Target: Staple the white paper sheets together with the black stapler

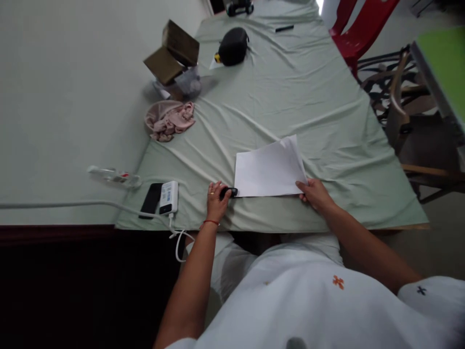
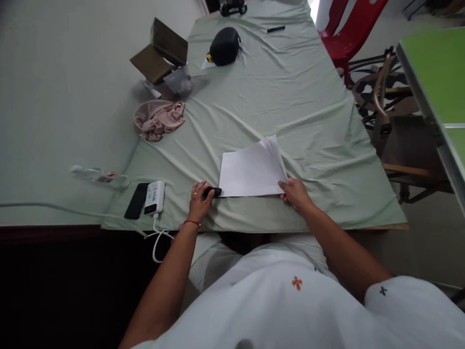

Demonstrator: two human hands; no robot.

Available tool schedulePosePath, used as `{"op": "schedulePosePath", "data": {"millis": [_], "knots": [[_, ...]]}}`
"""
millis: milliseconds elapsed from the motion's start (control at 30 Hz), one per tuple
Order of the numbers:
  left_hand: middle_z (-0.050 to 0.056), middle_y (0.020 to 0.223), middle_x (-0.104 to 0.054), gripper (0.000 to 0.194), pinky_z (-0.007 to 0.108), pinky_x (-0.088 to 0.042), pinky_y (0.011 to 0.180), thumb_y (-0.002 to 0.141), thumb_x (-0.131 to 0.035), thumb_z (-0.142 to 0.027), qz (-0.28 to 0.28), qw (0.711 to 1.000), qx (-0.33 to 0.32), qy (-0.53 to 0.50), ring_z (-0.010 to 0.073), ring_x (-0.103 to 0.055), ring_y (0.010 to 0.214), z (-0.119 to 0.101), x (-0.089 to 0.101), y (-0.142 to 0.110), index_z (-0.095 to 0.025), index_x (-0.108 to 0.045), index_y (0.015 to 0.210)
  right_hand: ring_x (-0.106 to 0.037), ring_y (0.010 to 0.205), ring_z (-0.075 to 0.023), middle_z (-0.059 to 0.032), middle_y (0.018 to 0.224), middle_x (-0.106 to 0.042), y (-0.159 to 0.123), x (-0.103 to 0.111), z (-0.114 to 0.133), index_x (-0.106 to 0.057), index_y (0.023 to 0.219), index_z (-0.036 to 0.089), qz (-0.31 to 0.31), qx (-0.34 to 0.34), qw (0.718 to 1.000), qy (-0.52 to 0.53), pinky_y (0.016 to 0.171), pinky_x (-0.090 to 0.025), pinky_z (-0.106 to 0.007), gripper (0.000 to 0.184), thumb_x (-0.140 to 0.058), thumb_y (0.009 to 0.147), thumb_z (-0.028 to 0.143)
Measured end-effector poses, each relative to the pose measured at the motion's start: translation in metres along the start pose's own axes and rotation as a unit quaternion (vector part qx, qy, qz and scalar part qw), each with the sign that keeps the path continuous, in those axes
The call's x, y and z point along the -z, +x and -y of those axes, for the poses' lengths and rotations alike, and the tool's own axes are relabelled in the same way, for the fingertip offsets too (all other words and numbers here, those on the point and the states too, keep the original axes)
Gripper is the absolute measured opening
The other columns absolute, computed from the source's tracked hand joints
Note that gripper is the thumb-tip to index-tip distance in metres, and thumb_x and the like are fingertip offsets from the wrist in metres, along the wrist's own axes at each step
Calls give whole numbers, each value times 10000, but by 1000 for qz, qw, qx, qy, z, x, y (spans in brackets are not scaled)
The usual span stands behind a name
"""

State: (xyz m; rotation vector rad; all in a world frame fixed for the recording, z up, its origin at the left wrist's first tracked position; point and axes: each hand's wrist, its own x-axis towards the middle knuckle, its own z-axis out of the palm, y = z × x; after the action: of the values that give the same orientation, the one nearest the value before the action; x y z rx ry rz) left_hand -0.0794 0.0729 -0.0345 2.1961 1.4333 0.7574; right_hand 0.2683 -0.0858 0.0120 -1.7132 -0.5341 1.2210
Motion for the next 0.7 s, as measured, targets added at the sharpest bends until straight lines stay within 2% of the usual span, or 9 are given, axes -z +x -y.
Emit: {"op": "schedulePosePath", "data": {"millis": [133,233,333,400,433,467,533,633,700], "knots": [[131,1457,-705,330,584,-292,1358,984,-664,-527,37,999,1,-15,327,-507,1535,8,14,4,-246,-752,1132,-575,481,-99,2,652,-641,-1,3,-6,-628,821,197,-7,28,999,24,421,-461,-186,247,-740,943,380],[145,1577,-609,385,559,-310,1354,978,-684,-543,23,999,24,-20,337,-467,1576,8,25,3,-250,-742,1221,-645,565,-135,-17,728,-666,-7,21,-12,-652,823,204,-5,60,997,40,457,-519,-219,308,-780,884,477],[212,1710,-424,660,555,-355,1327,898,-791,-578,-99,994,40,26,381,-385,1623,-15,27,-8,-221,-627,1429,-635,574,-153,-33,705,-676,-21,51,-21,-669,791,211,2,46,998,39,447,-505,-244,417,-836,793,594],[229,1665,-463,722,534,-449,1258,903,-780,-605,-180,983,28,20,377,-427,1589,-42,22,-22,-204,-581,1469,-570,522,-145,-31,634,-642,-33,70,-26,-680,754,219,3,22,999,44,412,-458,-260,473,-861,734,656],[217,1590,-541,660,477,-547,1150,937,-742,-607,-199,979,35,-25,344,-537,1497,-57,17,-30,-207,-592,1439,-566,528,-151,-37,635,-644,-38,77,-29,-683,743,225,11,5,999,48,411,-452,-269,484,-872,713,669],[198,1490,-619,586,416,-614,1015,973,-692,-618,-196,974,61,-95,303,-657,1342,-73,11,-39,-211,-615,1386,-562,530,-153,-41,645,-648,-43,82,-30,-685,735,229,12,-8,998,54,407,-441,-276,493,-885,689,677],[145,1284,-739,552,328,-635,783,986,-634,-691,-133,945,153,-256,235,-761,1040,-99,-3,-56,-223,-654,1277,-558,535,-151,-45,661,-656,-48,88,-31,-689,718,226,24,-26,997,62,419,-435,-282,510,-903,658,686],[128,1183,-801,635,346,-649,813,947,-613,-784,-22,861,275,-428,248,-782,1037,-122,-19,-72,-218,-724,1215,-542,529,-144,-38,625,-638,-47,87,-26,-685,675,215,48,-27,997,49,456,-444,-285,529,-890,668,703],[122,1145,-823,629,374,-659,872,871,-731,-766,36,827,315,-464,279,-787,1080,-124,-24,-74,-216,-767,1176,-535,532,-147,-34,598,-627,-42,85,-19,-686,655,211,70,-22,997,16,486,-457,-291,526,-862,702,705]]}}
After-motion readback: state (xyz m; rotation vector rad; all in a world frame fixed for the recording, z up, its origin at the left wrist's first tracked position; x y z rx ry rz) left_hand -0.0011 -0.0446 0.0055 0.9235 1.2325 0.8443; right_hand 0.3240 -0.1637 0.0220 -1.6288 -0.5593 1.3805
